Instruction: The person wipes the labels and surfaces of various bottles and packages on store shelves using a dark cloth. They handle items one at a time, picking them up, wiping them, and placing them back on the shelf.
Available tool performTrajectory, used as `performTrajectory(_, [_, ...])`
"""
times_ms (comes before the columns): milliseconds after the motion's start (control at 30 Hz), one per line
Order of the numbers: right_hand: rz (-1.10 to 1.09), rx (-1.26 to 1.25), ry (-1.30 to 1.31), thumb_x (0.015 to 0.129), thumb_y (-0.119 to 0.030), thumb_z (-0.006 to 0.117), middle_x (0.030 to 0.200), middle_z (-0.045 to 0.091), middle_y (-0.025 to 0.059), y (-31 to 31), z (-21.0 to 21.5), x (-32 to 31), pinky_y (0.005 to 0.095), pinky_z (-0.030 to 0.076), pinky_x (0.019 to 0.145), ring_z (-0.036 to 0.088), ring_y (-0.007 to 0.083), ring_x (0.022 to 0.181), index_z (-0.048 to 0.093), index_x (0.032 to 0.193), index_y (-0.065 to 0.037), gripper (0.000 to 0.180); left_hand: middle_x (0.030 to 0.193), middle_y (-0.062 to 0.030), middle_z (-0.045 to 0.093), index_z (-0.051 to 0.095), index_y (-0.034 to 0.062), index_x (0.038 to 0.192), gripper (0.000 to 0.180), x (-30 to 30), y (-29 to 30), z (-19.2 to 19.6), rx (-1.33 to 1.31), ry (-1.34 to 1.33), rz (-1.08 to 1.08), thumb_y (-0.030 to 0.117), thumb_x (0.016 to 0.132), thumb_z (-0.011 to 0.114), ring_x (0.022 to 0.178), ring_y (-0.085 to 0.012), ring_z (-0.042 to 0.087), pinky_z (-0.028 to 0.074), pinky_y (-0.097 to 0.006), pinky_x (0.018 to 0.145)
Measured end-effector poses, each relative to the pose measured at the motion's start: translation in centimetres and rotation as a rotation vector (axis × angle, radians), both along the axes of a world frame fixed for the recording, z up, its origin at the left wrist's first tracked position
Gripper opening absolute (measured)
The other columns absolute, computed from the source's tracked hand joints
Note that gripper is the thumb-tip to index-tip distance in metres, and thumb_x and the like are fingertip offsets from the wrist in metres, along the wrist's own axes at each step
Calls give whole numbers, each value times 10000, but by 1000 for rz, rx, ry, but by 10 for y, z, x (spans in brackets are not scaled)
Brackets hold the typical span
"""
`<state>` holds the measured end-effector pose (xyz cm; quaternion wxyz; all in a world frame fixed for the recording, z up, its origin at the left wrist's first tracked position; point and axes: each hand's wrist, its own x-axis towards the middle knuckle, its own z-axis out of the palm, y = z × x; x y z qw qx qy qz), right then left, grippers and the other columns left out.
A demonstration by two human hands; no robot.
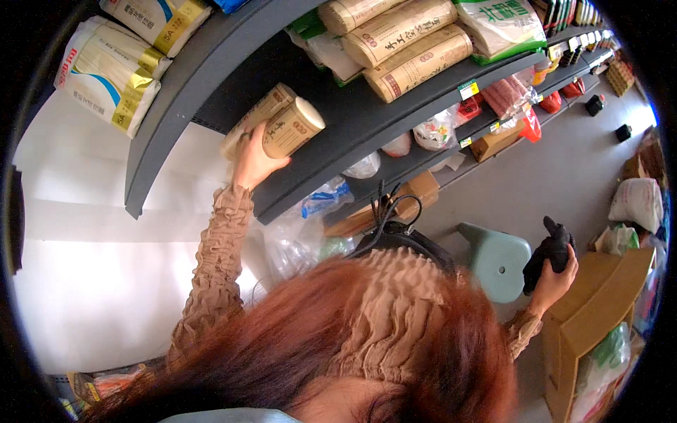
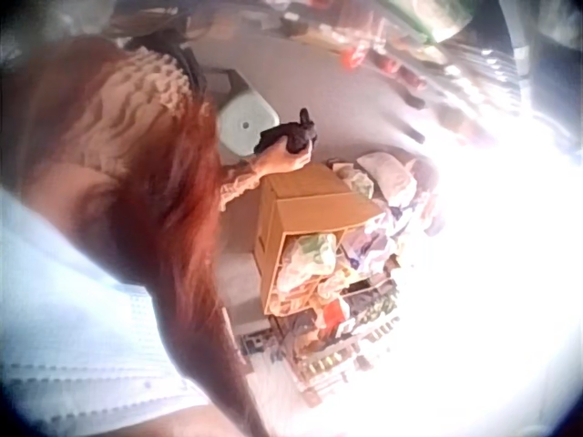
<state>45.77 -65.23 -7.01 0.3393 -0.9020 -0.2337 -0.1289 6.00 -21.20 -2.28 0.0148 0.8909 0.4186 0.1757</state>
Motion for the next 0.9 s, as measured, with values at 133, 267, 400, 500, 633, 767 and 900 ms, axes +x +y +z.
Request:
performTrajectory(133, [48, -2, 5, 646, 44, 578, 1075, 542, 111, 17, 9, 10, 360, 398, 899, 508, 288, 1033, 541, 1116, -84, 489, 1073, -225, 528, 442, 111, 1210, 826, -28, 25, -24, -32, 62, 134, 273, 481, 794, 991, -395, 503, 415, -443, 857])
performTrajectory(267, [93, 6, -4, 643, 37, 581, 1086, 537, 100, 49, 17, 18, 360, 396, 905, 505, 282, 1036, 538, 1134, -107, 513, 1107, -213, 525, 439, 148, 1233, 845, -26, 56, -27, 37, 128, 249, 297, 484, 800, 1011, -383, 495, 382, -447, 892])
performTrajectory(400, [128, 23, 16, 644, 31, 580, 1089, 534, 98, 66, 22, 17, 358, 391, 915, 505, 280, 1040, 538, 1135, -111, 513, 1172, -198, 487, 424, 169, 1259, 856, -8, 81, -37, 110, 157, 271, 345, 513, 807, 1116, -375, 419, 327, -472, 938])
performTrajectory(500, [109, 31, 22, 642, 34, 579, 1084, 532, 103, 66, 19, 12, 360, 390, 917, 506, 288, 1037, 538, 1130, -107, 510, 1209, -197, 455, 394, 186, 1291, 885, -1, 84, -41, 145, 133, 250, 372, 529, 803, 1170, -383, 354, 282, -497, 968])
performTrajectory(633, [29, 43, 30, 641, 41, 572, 1083, 529, 110, 50, 18, 2, 363, 390, 916, 504, 293, 1039, 535, 1129, -101, 510, 1259, -231, 385, 345, 162, 1324, 909, -3, 86, -37, 137, 116, 157, 416, 566, 777, 1207, -385, 304, 239, -505, 999])
performTrajectory(767, [-18, 28, 14, 633, 45, 569, 1080, 530, 113, 31, 11, 9, 366, 386, 912, 501, 301, 1031, 530, 1128, -93, 515, 1300, -243, 321, 302, 91, 1338, 901, 22, 71, -16, 166, -39, 58, 343, 611, 771, 1235, -385, 257, 240, -490, 1000])
performTrajectory(900, [-35, 19, -6, 624, 50, 566, 1075, 532, 113, 19, 10, 6, 374, 385, 901, 501, 316, 1012, 528, 1122, -90, 519, 1287, -245, 337, 302, 49, 1322, 844, 108, 46, 20, 150, -444, -197, 296, 657, 760, 1215, -389, 285, 272, -463, 981])
